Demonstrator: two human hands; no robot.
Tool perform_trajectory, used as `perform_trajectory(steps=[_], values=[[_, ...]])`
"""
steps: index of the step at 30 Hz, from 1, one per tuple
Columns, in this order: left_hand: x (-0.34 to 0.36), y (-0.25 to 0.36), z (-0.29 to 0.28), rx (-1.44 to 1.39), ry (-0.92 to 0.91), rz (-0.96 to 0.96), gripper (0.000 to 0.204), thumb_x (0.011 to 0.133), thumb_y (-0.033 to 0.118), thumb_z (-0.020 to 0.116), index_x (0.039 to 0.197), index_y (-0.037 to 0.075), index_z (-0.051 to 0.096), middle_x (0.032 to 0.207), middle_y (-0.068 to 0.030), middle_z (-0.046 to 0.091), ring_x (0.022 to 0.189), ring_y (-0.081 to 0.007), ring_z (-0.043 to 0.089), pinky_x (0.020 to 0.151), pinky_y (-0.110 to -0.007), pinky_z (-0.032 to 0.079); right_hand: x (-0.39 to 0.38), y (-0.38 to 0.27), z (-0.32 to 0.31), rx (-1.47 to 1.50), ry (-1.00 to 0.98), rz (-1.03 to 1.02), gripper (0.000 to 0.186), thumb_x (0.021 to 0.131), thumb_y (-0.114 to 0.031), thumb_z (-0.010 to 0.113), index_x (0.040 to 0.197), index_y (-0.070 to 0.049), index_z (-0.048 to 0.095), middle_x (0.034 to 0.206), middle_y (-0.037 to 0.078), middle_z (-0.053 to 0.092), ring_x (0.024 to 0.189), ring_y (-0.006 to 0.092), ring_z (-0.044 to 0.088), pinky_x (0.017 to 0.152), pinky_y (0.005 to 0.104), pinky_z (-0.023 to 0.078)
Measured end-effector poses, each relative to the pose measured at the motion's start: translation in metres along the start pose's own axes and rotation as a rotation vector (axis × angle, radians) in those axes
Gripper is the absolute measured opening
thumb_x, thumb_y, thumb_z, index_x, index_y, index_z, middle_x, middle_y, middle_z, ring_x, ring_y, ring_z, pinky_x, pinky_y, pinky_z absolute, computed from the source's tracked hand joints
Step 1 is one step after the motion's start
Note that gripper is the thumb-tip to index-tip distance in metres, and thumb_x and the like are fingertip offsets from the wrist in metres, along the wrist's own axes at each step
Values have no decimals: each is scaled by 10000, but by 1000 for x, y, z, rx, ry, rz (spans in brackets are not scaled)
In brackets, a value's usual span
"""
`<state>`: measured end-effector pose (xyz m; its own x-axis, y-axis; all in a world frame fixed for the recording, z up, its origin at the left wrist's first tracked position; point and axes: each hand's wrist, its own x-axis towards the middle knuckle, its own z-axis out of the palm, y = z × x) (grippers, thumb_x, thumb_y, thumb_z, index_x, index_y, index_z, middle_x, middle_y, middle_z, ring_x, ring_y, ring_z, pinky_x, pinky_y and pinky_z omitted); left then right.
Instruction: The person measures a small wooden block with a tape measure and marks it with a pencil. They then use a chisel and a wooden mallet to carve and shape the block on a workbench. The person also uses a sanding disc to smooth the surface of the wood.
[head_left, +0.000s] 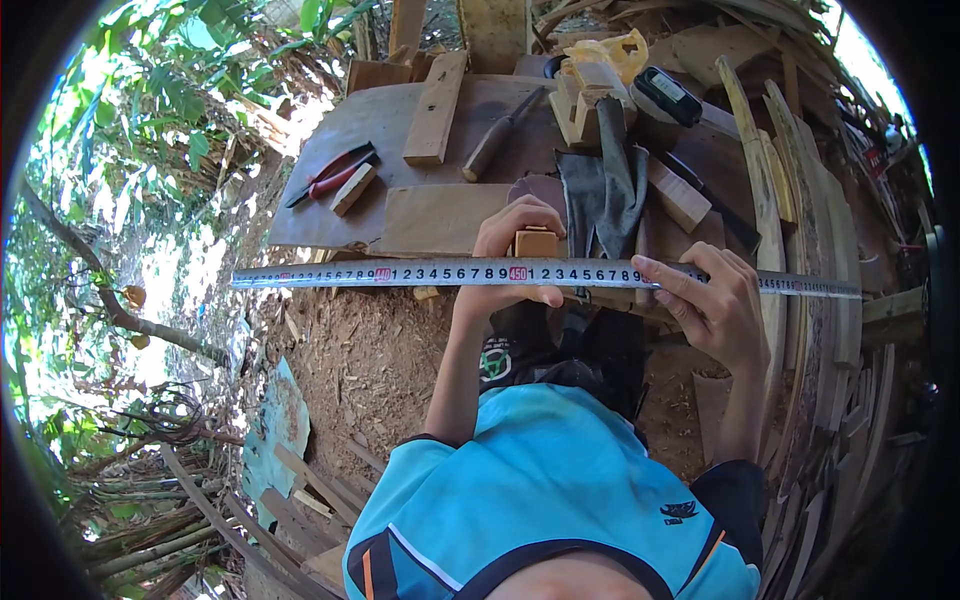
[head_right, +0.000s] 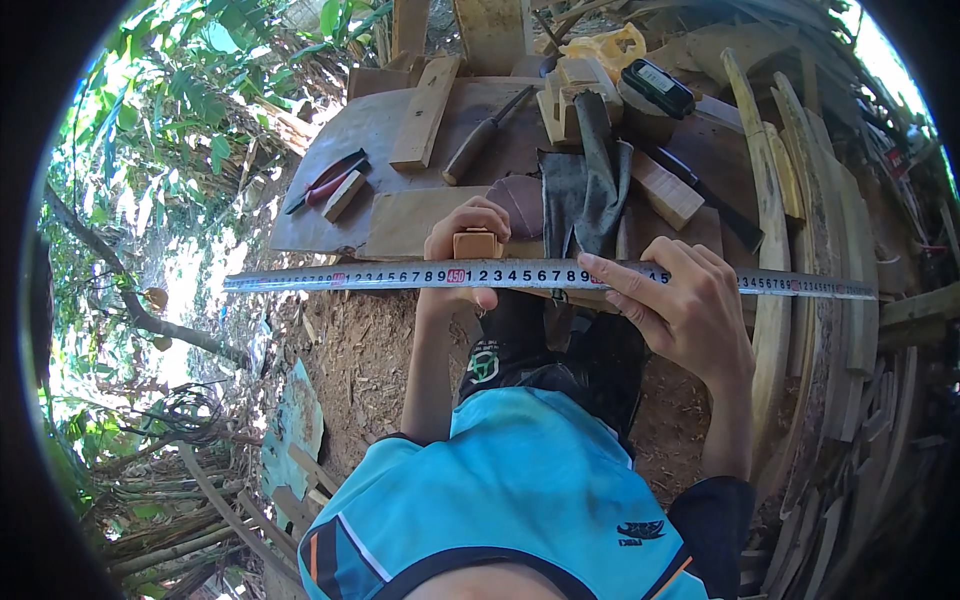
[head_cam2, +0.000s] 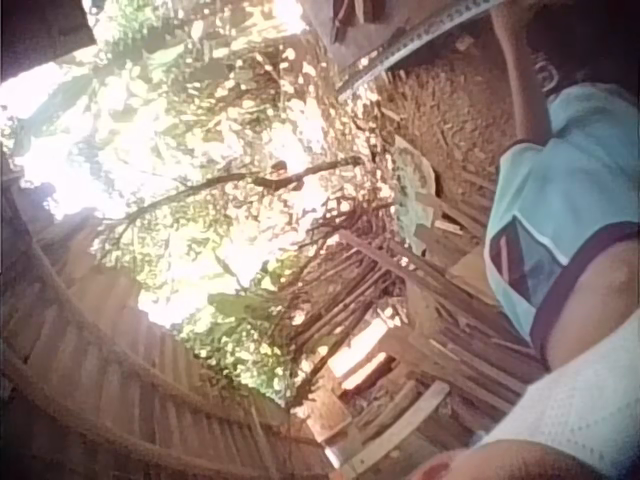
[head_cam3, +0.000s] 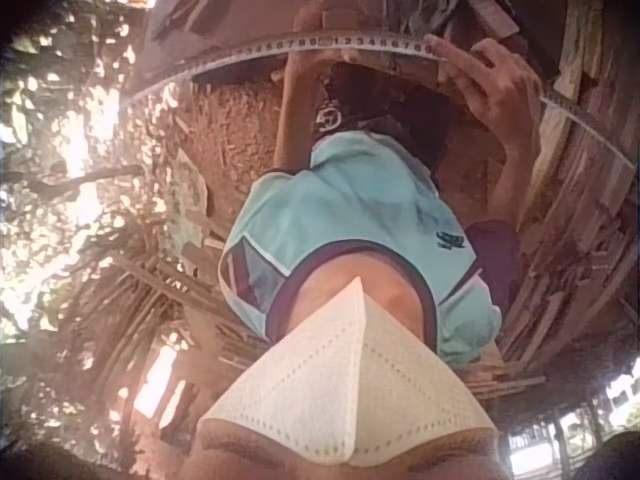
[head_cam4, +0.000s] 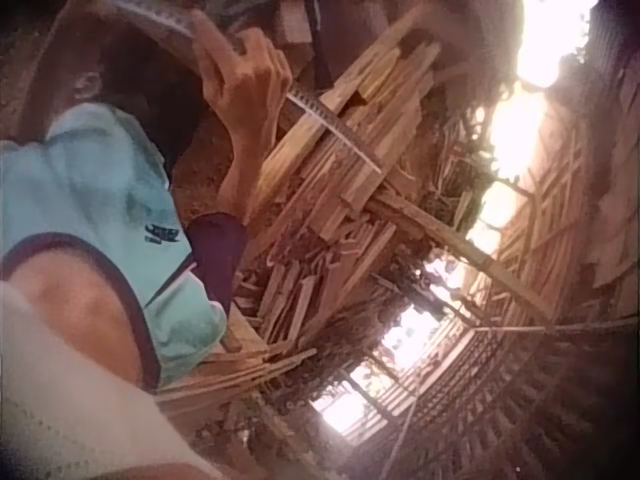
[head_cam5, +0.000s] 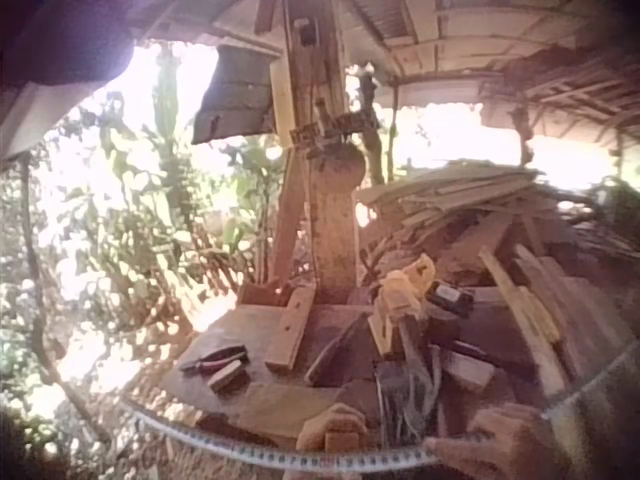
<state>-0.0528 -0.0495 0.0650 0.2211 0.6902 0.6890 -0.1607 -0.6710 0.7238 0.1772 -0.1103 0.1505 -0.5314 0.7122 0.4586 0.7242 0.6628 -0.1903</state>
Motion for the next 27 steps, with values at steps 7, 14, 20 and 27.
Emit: perform_trajectory(steps=[7,14,20,27], values=[[0,-3,-1,7,-4,23,693,494,569,754,857,21,532,791,-89,544,733,-208,553,649,-297,432,0,0,0,-2,-11,9,338,722,-210,639,1056,-265,634,629,31,441,554,176,470,529,322,412],[-3,-3,-1,18,25,-1,709,488,593,743,847,17,537,789,-94,547,728,-214,557,643,-307,437,3,1,0,13,-15,-27,324,722,-173,626,1045,-190,642,615,29,446,547,183,453,529,315,378],[-3,-6,-4,21,12,40,800,471,669,697,877,2,521,773,-97,531,746,-177,525,631,-277,423,4,-1,2,30,-11,-18,316,728,-177,625,1042,-200,643,621,31,450,549,184,458,530,322,386],[-4,-6,-4,5,16,43,741,491,612,729,873,10,526,796,-97,543,737,-202,545,640,-299,435,5,-2,1,19,-14,-29,311,730,-179,621,1039,-201,644,620,31,450,548,182,456,529,320,382]])
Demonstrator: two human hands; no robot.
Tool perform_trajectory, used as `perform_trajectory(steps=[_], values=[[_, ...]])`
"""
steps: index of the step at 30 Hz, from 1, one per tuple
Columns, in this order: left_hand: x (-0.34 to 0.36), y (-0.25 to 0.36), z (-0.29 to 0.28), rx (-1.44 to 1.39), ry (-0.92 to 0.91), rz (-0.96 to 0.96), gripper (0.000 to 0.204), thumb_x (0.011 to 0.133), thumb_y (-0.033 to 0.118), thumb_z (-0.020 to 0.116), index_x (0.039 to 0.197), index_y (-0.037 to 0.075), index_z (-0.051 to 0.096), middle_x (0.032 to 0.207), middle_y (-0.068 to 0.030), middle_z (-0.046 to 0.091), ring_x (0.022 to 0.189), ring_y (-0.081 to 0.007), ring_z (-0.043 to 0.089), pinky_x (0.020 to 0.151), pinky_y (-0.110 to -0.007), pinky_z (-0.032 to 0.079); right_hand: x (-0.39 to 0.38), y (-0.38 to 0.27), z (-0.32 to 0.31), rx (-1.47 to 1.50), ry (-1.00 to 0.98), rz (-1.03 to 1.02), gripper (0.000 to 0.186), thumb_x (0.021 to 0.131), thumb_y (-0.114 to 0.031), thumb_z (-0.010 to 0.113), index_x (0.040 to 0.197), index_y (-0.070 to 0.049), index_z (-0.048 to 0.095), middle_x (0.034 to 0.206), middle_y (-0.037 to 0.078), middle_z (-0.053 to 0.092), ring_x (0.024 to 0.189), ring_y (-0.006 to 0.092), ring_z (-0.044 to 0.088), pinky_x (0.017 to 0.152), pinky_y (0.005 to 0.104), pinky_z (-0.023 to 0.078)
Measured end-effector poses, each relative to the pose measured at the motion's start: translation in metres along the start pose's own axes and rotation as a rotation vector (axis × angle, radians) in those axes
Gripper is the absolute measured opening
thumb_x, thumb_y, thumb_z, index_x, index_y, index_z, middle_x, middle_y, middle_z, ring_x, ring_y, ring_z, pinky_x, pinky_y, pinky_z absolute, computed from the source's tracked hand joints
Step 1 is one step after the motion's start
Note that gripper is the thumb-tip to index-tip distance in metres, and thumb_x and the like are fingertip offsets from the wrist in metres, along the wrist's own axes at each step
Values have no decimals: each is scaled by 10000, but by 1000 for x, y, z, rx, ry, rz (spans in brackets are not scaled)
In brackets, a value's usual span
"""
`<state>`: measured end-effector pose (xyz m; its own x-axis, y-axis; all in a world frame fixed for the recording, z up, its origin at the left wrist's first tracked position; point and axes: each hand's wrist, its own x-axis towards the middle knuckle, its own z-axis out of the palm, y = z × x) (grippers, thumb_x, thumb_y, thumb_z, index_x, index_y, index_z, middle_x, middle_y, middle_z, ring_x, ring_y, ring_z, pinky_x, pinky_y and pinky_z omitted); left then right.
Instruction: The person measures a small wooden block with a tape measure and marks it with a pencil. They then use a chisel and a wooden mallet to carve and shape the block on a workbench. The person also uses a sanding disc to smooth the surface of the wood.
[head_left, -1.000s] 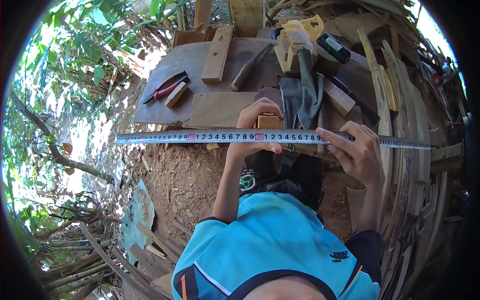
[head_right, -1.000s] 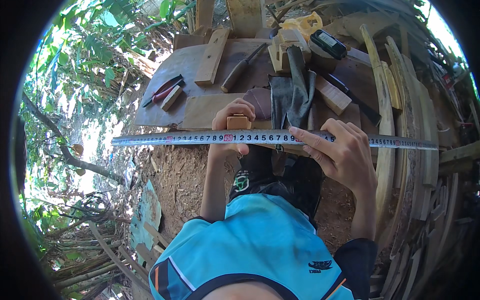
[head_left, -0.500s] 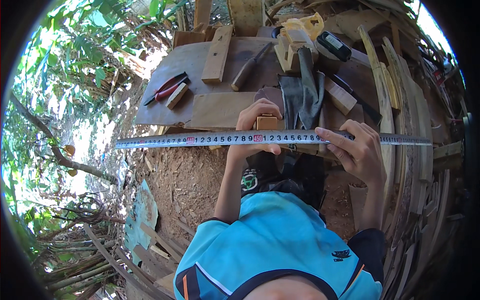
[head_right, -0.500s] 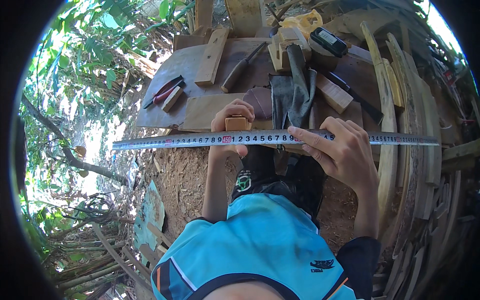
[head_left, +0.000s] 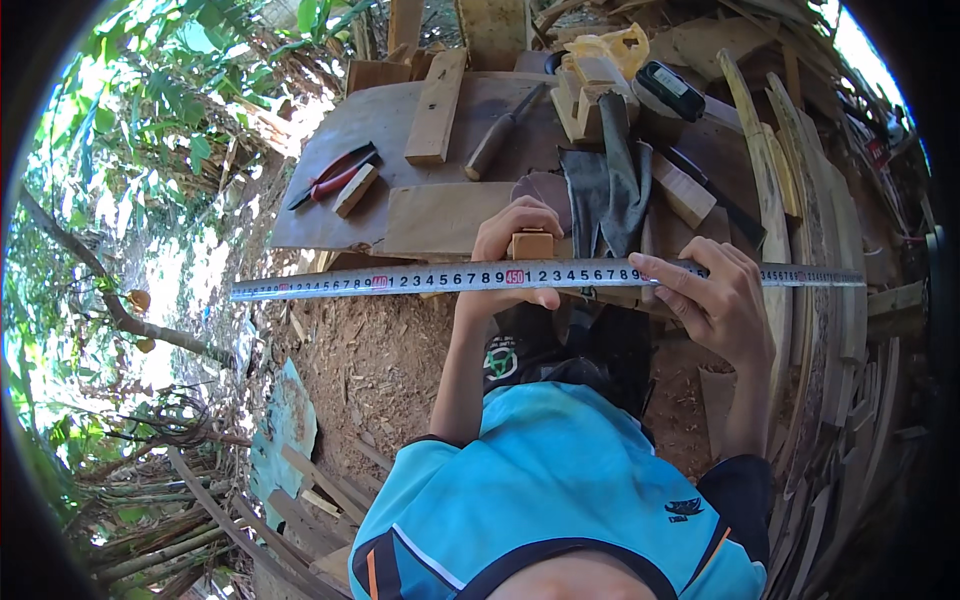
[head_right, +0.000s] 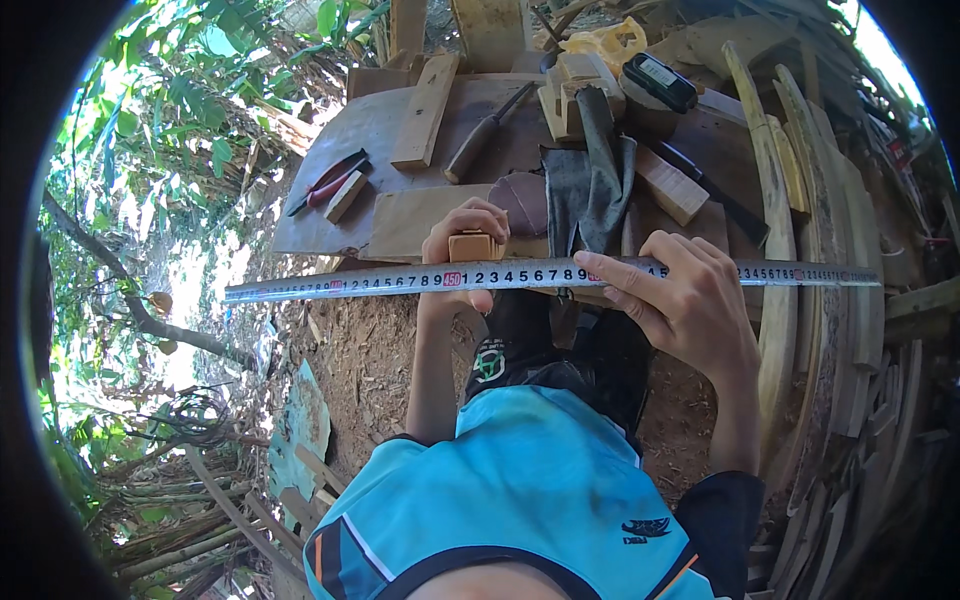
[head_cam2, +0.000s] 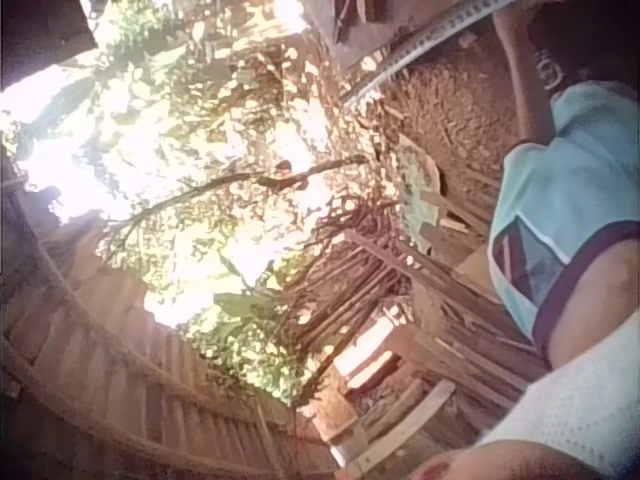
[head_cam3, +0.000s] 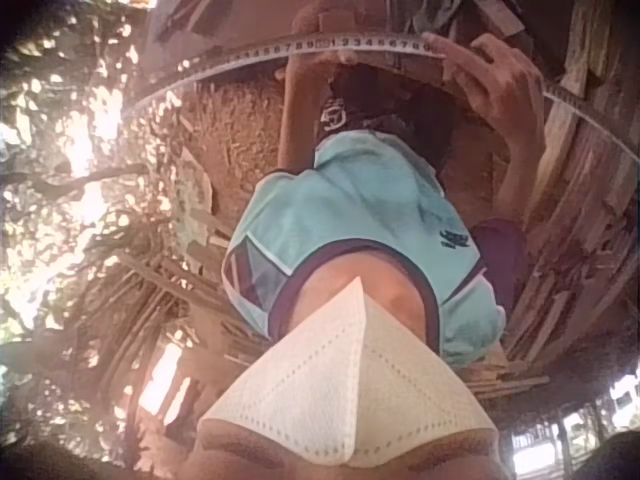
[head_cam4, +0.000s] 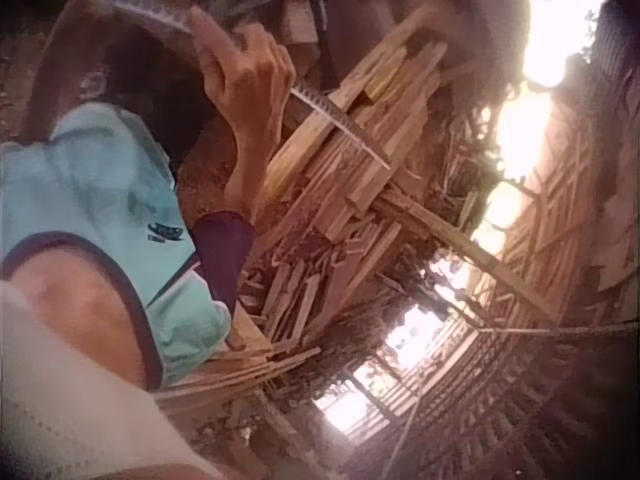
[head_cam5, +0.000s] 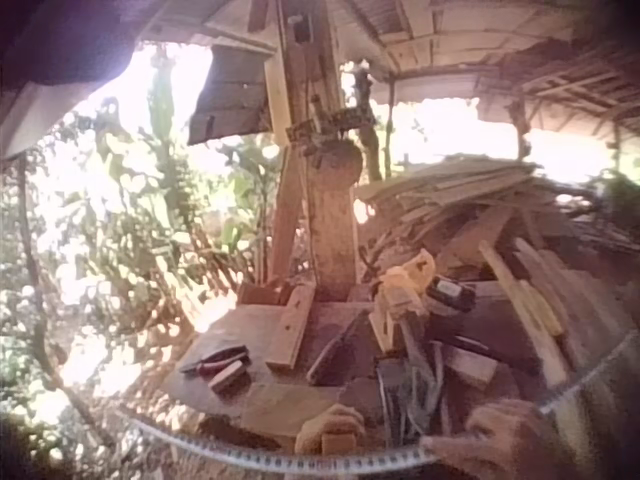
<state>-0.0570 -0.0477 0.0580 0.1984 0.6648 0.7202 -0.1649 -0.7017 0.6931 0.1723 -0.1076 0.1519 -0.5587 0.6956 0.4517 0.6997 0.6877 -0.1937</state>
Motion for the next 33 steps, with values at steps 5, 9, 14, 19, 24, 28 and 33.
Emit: perform_trajectory(steps=[5,9,14,19,24,28,33], values=[[0,1,0,-12,-3,-3,800,471,660,703,887,0,524,771,-96,537,760,-195,528,638,-295,429,0,-1,-1,-22,-14,30,339,722,-218,640,1056,-278,631,623,35,433,557,183,479,532,326,417],[-1,0,-2,-14,-4,-23,817,461,666,701,896,-1,519,783,-94,534,765,-190,526,651,-295,428,1,-2,-1,-25,-3,24,339,723,-222,639,1058,-274,630,622,34,432,559,184,480,533,327,416],[-5,4,1,33,79,-100,763,539,578,729,980,1,494,961,-109,488,870,-192,501,737,-291,412,2,-3,-2,-92,84,26,338,729,-223,632,1064,-266,629,623,28,431,567,185,479,541,326,411],[-9,11,-1,94,138,-220,614,630,349,747,1065,22,462,1130,-119,416,991,-205,471,819,-307,402,-2,-4,-7,-75,143,126,329,744,-227,619,1072,-258,626,623,25,431,568,183,476,550,320,404],[-13,15,-4,37,77,-183,543,628,217,760,1042,32,461,1037,-110,504,919,-190,527,776,-302,435,-3,-10,4,-16,75,105,321,750,-226,619,1068,-266,628,626,29,437,559,182,473,543,323,404],[-17,18,-7,-125,63,-333,629,587,250,810,1040,38,429,935,-131,542,879,-180,534,750,-299,458,-2,-10,11,6,73,65,330,744,-218,625,1069,-274,626,636,32,443,561,181,473,541,324,407],[-15,20,-13,18,22,-235,627,526,400,795,958,36,523,853,-73,586,800,-177,575,716,-290,448,0,-6,15,25,49,20,345,721,-210,641,1060,-272,631,646,32,449,578,185,485,549,320,412]])
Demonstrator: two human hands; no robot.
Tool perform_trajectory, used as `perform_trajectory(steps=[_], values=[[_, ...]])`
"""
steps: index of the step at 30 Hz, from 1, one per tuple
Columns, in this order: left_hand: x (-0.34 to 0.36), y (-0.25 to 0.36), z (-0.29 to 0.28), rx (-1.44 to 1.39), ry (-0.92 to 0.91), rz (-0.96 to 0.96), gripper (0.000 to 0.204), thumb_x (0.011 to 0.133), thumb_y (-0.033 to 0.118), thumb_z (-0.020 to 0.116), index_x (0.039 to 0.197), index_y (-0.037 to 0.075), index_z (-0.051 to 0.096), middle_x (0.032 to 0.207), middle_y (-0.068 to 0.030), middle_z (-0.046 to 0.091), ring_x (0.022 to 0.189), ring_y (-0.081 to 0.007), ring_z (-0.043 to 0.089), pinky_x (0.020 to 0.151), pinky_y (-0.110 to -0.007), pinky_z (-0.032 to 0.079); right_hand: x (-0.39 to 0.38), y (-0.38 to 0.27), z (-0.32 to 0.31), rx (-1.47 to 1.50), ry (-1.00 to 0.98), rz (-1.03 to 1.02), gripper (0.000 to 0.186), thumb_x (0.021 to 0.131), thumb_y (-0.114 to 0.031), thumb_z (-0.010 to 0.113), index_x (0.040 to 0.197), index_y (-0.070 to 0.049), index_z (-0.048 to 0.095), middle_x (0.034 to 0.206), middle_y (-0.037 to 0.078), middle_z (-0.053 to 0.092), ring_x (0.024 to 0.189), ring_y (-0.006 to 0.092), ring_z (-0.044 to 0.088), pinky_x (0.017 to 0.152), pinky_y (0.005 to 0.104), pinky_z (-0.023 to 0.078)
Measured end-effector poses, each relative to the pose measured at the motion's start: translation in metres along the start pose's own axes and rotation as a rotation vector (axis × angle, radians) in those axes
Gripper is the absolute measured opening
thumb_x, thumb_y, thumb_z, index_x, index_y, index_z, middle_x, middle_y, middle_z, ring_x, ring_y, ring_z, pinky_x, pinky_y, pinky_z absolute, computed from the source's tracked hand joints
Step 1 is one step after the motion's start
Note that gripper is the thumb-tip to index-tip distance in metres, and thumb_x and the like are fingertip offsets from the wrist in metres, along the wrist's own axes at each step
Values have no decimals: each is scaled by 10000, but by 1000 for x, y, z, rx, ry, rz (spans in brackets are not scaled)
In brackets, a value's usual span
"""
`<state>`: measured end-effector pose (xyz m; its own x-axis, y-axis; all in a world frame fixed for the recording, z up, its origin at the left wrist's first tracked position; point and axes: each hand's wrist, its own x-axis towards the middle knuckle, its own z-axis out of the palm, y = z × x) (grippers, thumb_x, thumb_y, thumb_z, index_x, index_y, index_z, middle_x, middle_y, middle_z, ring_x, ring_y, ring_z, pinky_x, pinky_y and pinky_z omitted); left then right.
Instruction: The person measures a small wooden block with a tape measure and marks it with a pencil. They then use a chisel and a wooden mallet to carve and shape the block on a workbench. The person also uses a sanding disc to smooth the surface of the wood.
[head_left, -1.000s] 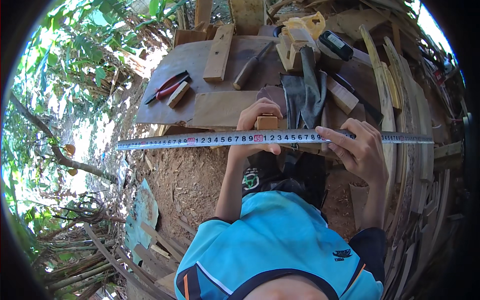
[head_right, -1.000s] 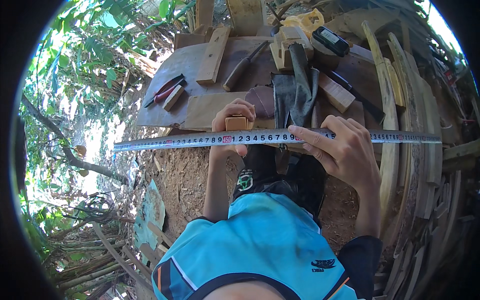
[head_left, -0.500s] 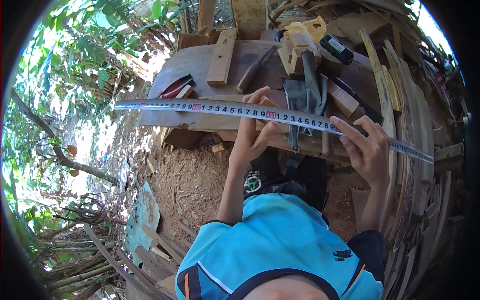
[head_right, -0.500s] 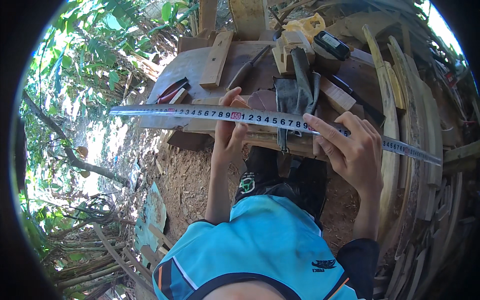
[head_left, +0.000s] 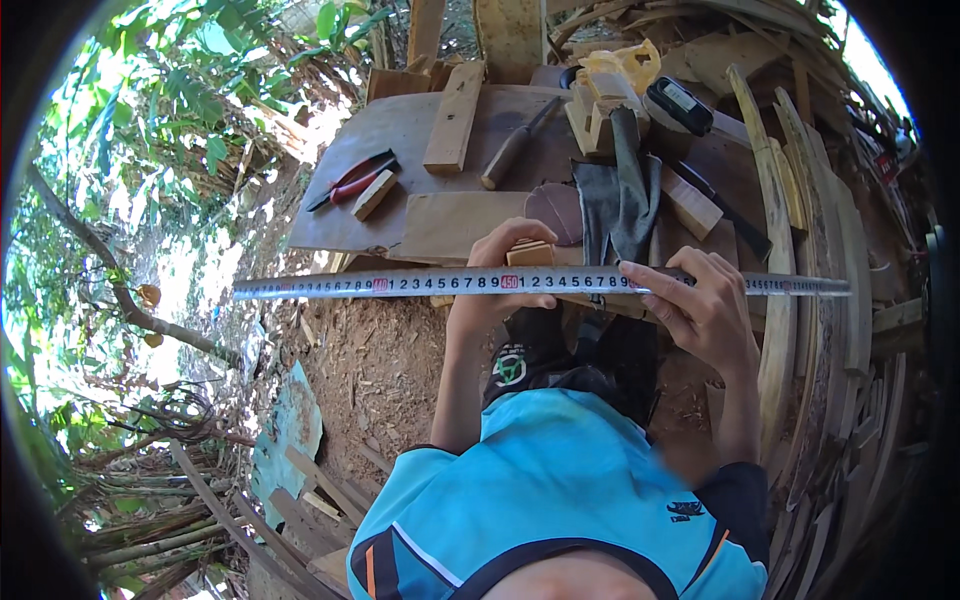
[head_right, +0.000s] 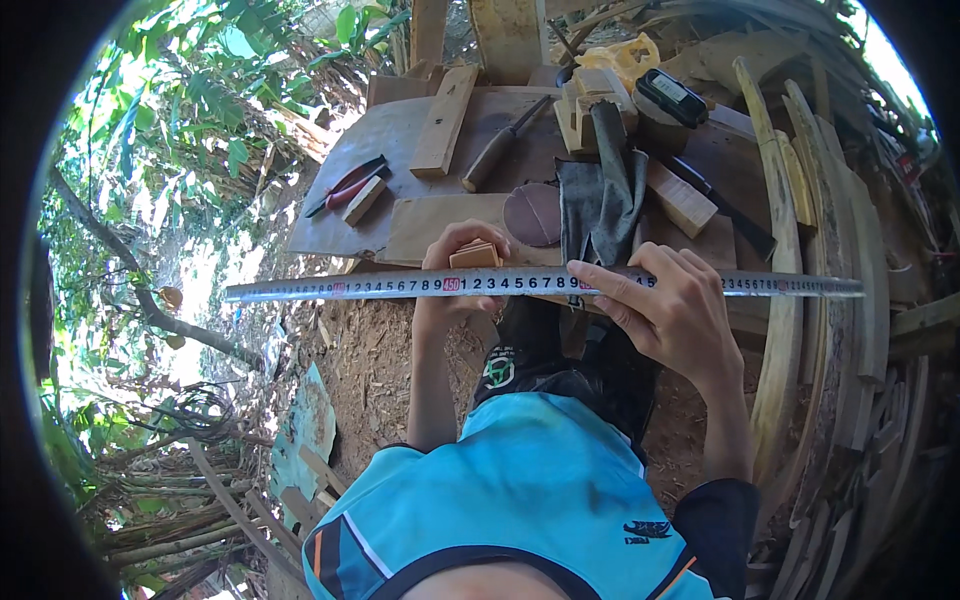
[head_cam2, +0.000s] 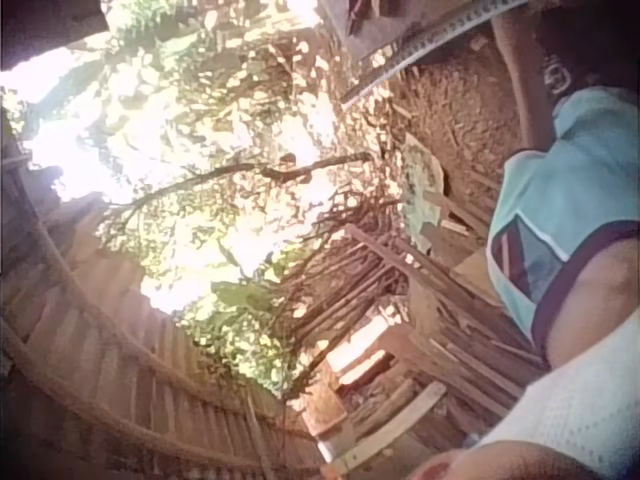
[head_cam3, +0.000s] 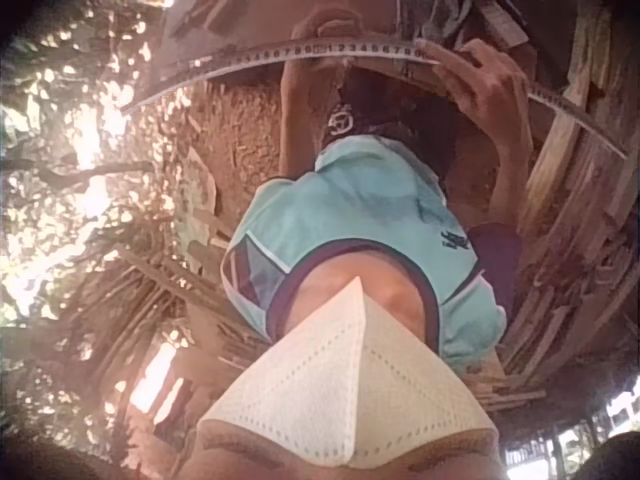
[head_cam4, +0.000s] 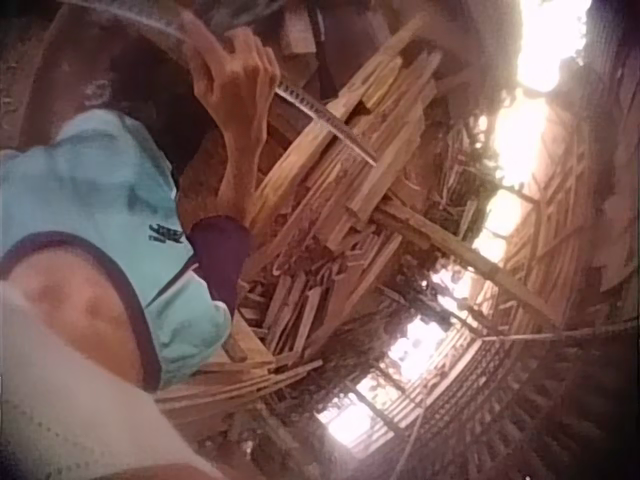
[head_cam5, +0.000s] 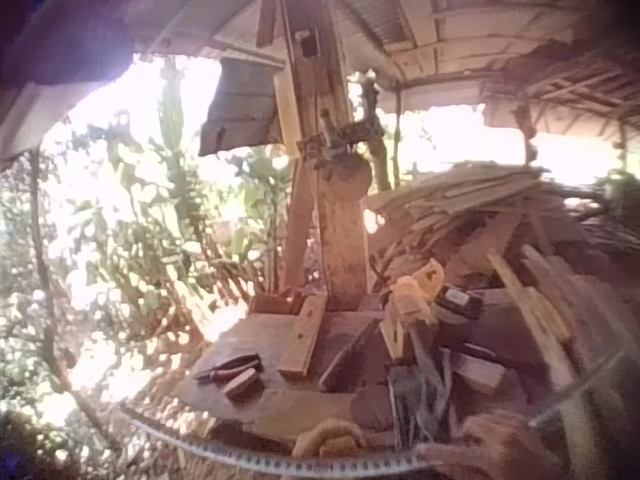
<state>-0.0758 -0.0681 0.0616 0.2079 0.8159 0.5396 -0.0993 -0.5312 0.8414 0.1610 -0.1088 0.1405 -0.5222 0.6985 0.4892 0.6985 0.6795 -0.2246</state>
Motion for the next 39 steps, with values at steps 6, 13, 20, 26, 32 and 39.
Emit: perform_trajectory(steps=[6,13,20,26,32,39], values=[[1,2,-1,71,-30,44,659,490,499,766,906,30,560,851,-72,585,783,-205,569,694,-305,439,2,5,3,41,0,-30,339,709,-212,647,1044,-266,639,641,32,450,585,186,486,551,315,410],[1,-4,-3,134,-59,161,639,502,495,769,886,28,561,835,-82,592,772,-231,569,697,-320,442,3,6,-1,50,-31,-26,306,721,-236,639,1026,-263,647,631,32,451,577,186,485,553,310,405],[0,-1,-3,106,-55,144,636,494,482,775,877,20,564,824,-90,594,773,-234,569,695,-325,444,2,6,0,58,-22,-27,285,730,-244,635,1015,-259,652,635,33,461,577,187,489,547,312,401],[1,-3,-5,125,-76,173,634,490,469,779,875,14,563,827,-91,594,778,-232,567,696,-324,444,2,5,-1,53,-22,-35,289,736,-250,631,1025,-263,648,633,32,460,571,186,486,546,310,401],[-1,-3,-5,129,-72,138,623,497,465,778,872,16,562,830,-90,593,784,-232,563,699,-323,442,0,6,0,59,-16,-42,297,734,-244,631,1031,-254,645,626,27,451,561,184,474,539,314,392],[-2,-3,-5,119,-73,151,617,506,463,777,874,16,562,828,-90,591,785,-233,561,708,-326,439,2,5,1,72,-4,-59,294,722,-220,639,1016,-226,652,610,24,442,541,181,460,519,320,380]])
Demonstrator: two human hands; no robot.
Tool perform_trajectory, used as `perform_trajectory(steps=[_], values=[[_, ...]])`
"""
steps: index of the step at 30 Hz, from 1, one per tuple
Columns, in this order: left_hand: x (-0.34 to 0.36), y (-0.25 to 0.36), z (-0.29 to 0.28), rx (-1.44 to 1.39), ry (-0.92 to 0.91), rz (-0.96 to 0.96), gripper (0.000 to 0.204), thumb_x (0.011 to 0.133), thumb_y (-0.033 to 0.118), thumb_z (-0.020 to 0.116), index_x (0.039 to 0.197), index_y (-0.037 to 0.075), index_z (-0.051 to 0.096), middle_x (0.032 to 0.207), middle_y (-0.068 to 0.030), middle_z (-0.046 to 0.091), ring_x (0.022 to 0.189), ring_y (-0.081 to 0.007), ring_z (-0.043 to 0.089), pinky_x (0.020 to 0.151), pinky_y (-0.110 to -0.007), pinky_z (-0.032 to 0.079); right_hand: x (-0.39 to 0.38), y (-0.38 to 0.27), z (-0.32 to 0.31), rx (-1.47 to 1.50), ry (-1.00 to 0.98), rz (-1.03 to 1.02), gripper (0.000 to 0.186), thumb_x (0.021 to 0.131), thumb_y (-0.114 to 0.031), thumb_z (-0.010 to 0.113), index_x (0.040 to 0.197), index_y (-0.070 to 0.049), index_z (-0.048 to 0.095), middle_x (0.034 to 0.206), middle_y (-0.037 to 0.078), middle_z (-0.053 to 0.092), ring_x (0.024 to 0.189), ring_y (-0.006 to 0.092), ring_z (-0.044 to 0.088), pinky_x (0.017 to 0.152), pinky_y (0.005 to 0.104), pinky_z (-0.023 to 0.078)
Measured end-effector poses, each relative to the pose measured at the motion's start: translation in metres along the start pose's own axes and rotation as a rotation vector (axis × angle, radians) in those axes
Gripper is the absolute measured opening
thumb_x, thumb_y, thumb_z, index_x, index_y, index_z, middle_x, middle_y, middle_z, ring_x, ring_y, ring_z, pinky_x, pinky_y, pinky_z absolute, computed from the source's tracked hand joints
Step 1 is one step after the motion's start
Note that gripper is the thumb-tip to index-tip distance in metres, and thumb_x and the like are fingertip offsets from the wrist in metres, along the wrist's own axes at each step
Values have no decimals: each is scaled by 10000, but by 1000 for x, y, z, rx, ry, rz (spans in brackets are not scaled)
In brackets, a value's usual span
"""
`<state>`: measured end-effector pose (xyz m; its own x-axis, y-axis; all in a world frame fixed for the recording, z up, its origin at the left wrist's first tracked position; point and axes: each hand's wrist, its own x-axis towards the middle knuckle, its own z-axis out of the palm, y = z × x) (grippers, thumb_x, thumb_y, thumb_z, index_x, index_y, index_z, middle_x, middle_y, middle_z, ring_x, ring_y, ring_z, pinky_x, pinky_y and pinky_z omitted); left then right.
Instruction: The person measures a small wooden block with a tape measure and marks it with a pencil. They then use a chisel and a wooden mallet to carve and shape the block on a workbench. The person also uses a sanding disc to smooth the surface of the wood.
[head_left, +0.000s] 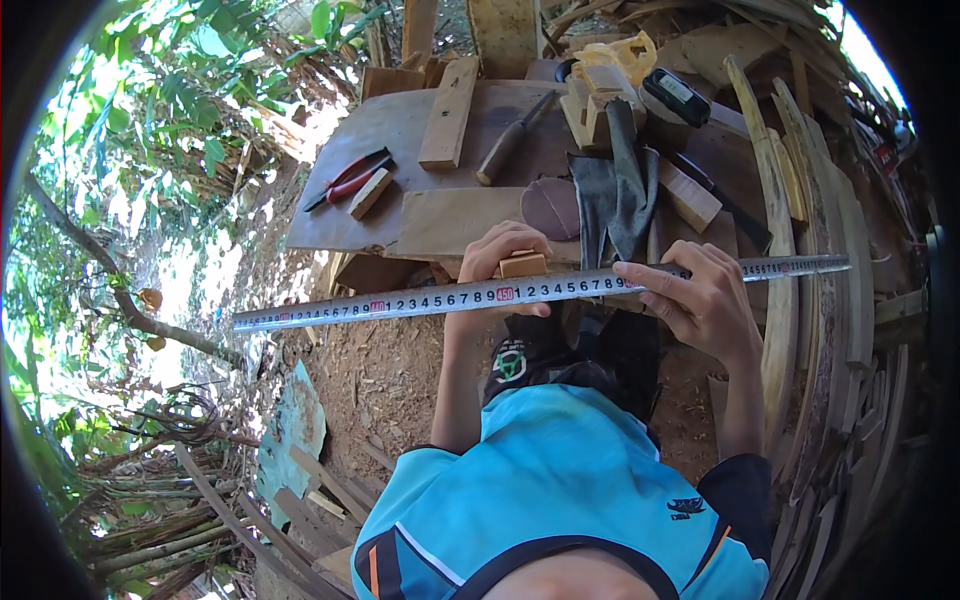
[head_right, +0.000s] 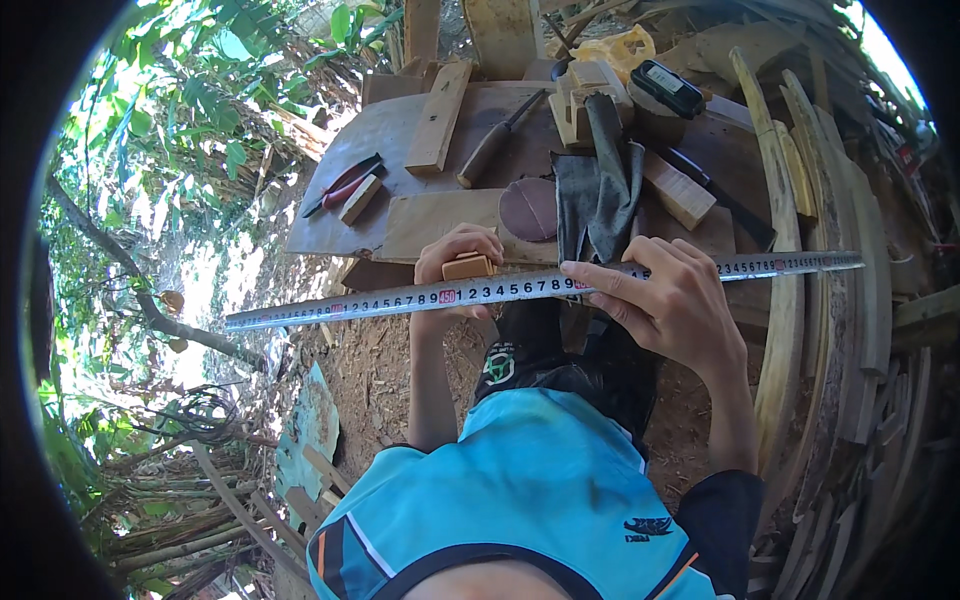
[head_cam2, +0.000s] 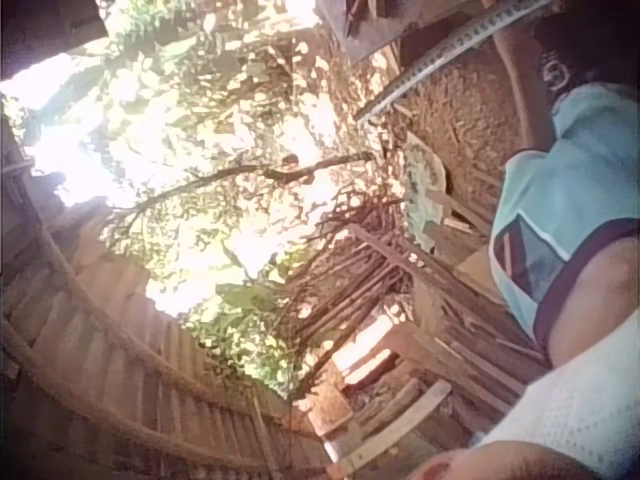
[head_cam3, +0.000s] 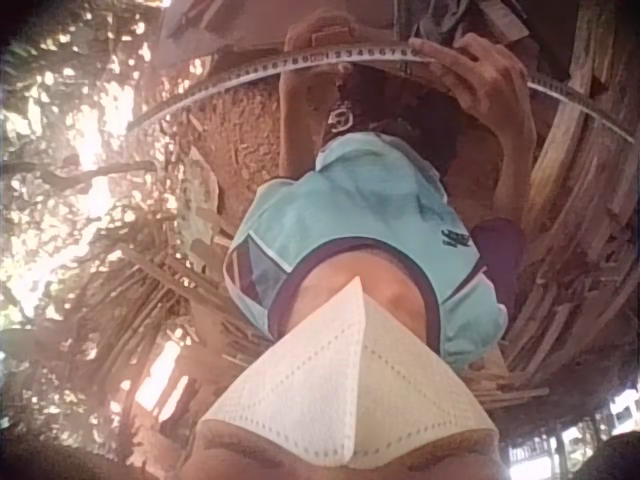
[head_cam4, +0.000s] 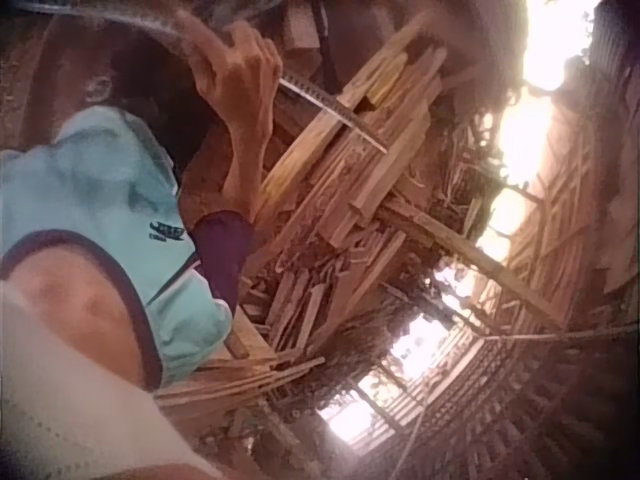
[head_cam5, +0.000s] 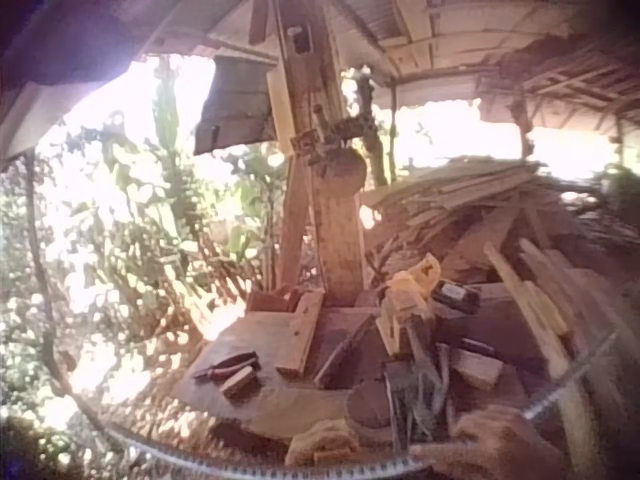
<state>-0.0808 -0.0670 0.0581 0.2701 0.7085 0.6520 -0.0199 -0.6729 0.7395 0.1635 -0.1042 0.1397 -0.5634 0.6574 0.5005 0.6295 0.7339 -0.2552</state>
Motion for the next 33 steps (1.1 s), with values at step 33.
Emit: perform_trajectory(steps=[33], values=[[-1,-1,-1,-171,146,-101,576,557,412,787,883,-5,560,831,-89,588,801,-191,573,706,-283,444,3,4,-57,-243,249,346,356,806,-171,566,1159,-216,559,711,86,533,632,233,530,590,356,434]])
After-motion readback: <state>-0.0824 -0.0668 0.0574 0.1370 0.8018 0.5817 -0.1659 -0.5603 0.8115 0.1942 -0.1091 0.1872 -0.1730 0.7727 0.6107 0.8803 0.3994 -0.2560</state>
